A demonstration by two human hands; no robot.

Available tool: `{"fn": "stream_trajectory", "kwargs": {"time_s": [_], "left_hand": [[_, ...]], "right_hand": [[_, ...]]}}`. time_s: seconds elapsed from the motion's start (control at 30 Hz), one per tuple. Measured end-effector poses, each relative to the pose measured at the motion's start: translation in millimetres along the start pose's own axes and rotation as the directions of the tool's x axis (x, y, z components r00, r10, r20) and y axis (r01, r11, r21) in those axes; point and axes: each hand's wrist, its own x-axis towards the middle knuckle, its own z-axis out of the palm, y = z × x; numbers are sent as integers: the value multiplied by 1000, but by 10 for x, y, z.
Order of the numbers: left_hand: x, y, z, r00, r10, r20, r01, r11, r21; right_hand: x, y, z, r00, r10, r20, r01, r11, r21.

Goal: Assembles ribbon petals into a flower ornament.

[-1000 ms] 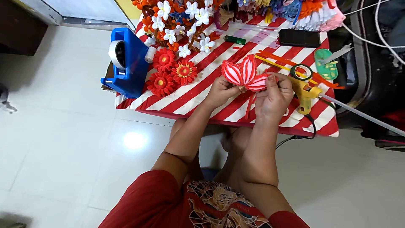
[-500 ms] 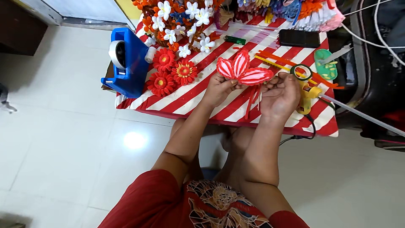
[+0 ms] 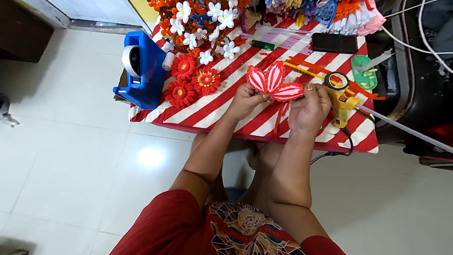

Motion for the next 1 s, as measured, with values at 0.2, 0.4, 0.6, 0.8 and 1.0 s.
{"fn": "stream_trajectory", "kwargs": {"time_s": [0.2, 0.4, 0.6, 0.8, 1.0], "left_hand": [[-20, 65, -77, 973, -42, 228, 12, 991, 132], [-41, 121, -64, 897, -177, 406, 99, 973, 207], [-38, 100, -69, 854, -249, 457, 177, 965, 195], [-92, 55, -52, 934, -96, 343, 144, 983, -118], [-113, 219, 88, 961, 140, 238, 144, 481, -865]], "right_hand": [[38, -75, -159, 976, 58, 212, -59, 998, -1], [65, -133, -301, 924, 93, 371, -96, 995, -11], [65, -133, -294, 930, 46, 366, -29, 998, -51], [65, -116, -286, 936, 112, 335, -122, 992, 9], [82, -70, -240, 967, 162, 195, -171, 985, 27]]}}
